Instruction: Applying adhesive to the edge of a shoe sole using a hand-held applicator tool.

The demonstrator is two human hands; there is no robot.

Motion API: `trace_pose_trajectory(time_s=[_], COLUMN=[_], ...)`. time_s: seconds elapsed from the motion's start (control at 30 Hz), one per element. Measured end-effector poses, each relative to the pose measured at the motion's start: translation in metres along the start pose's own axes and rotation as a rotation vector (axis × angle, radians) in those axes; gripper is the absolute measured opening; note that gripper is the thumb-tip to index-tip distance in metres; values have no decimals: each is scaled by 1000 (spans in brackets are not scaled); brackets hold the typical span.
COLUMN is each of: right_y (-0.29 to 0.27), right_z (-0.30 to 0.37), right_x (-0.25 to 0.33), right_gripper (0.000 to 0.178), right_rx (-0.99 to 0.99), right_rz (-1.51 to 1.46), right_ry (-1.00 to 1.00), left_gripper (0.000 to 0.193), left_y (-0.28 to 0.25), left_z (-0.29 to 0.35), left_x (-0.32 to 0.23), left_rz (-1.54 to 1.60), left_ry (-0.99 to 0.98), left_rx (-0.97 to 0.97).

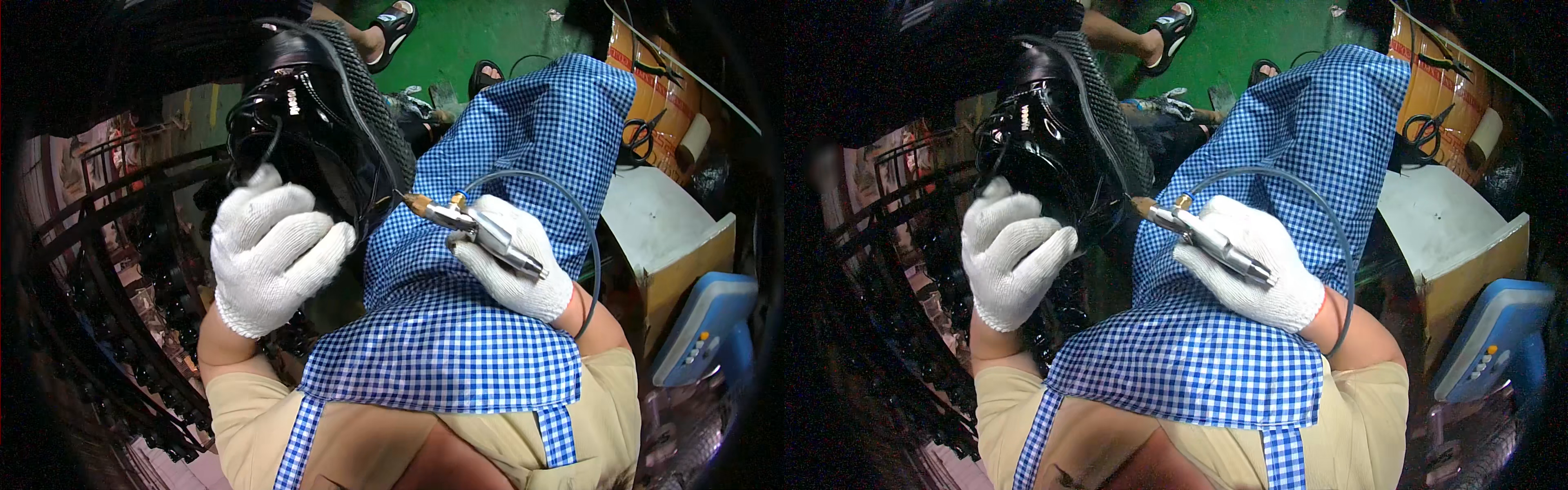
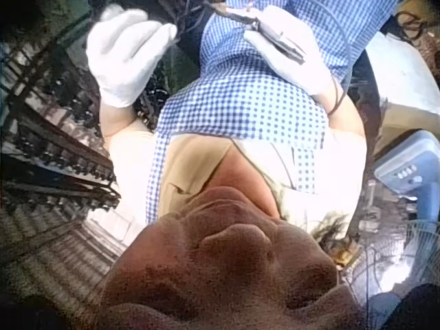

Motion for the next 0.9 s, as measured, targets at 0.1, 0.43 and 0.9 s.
trace_pose_trajectory(time_s=[0.1,0.43,0.9], right_y=[-10,-38,-29], right_z=[5,-9,-101], right_x=[1,7,-11], right_gripper=[19,13,17], right_rx=[-64,-316,-566], right_rz=[24,138,5], right_ry=[-37,-84,-236], left_gripper=[21,28,39], left_y=[6,25,27], left_z=[-24,-97,-132], left_x=[-4,15,111], left_rz=[-18,16,-376], left_ry=[36,-127,-373], left_rx=[59,-23,-9])
Point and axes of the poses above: each hand's wrist, its own z-axis away from the middle knuckle, its own y-axis out of the palm, x = y × z, the point moved 8 cm from there along -z, towards the middle knuckle, and after that the axes turned 7 degrees about -x, right-handed, at the moved point
